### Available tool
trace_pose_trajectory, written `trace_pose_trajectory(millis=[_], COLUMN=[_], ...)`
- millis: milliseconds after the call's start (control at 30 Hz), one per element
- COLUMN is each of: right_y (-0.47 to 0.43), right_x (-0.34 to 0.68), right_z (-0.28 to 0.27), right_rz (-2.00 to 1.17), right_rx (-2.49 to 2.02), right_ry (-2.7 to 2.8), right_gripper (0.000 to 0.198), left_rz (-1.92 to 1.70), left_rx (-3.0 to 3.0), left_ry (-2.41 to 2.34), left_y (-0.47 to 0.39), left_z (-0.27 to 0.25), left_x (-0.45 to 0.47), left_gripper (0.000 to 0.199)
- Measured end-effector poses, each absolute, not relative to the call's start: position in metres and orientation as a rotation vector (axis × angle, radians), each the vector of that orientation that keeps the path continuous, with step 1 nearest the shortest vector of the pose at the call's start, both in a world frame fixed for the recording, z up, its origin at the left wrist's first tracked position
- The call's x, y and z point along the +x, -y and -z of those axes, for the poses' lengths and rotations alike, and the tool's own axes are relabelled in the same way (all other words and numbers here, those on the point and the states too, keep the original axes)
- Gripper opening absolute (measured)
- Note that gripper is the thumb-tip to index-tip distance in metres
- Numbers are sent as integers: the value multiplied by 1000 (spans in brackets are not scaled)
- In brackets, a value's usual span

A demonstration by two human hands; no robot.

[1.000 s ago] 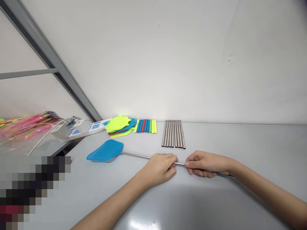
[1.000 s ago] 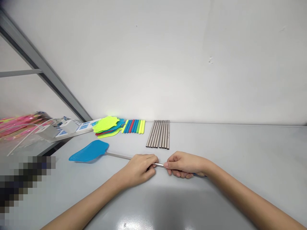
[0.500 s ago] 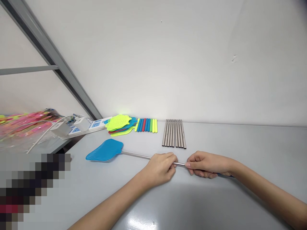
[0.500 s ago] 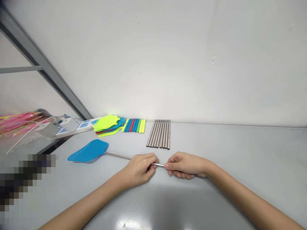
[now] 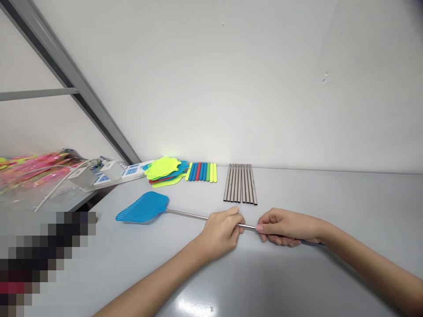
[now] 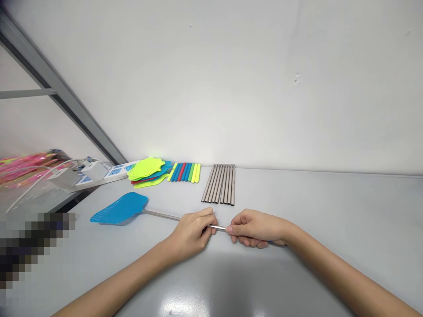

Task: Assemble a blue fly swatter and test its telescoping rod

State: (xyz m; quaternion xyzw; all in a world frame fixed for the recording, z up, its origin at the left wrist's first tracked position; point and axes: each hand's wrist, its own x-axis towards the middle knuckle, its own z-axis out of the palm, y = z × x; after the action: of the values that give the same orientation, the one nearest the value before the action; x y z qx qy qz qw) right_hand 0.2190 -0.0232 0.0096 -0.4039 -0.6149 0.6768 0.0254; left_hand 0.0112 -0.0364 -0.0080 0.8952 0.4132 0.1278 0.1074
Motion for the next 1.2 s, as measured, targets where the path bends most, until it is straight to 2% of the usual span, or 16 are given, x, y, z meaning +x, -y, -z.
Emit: trace_pose_trajectory(millis=[767, 967, 1200], right_y=[23, 23, 23], right_x=[220, 220, 220], right_z=[-9, -10, -11], right_rz=[-2124, -2132, -2130], right_rx=[-1251, -1257, -1258], right_ry=[1860, 1841, 1846], right_gripper=[36, 35, 37], left_rz=[-371, -379, -342], left_rx=[2638, 2622, 2684], left_ry=[-1135, -1143, -1193], left_y=[37, 40, 39], left_z=[1, -5, -2], left_x=[12, 14, 15], left_gripper=[15, 4, 17])
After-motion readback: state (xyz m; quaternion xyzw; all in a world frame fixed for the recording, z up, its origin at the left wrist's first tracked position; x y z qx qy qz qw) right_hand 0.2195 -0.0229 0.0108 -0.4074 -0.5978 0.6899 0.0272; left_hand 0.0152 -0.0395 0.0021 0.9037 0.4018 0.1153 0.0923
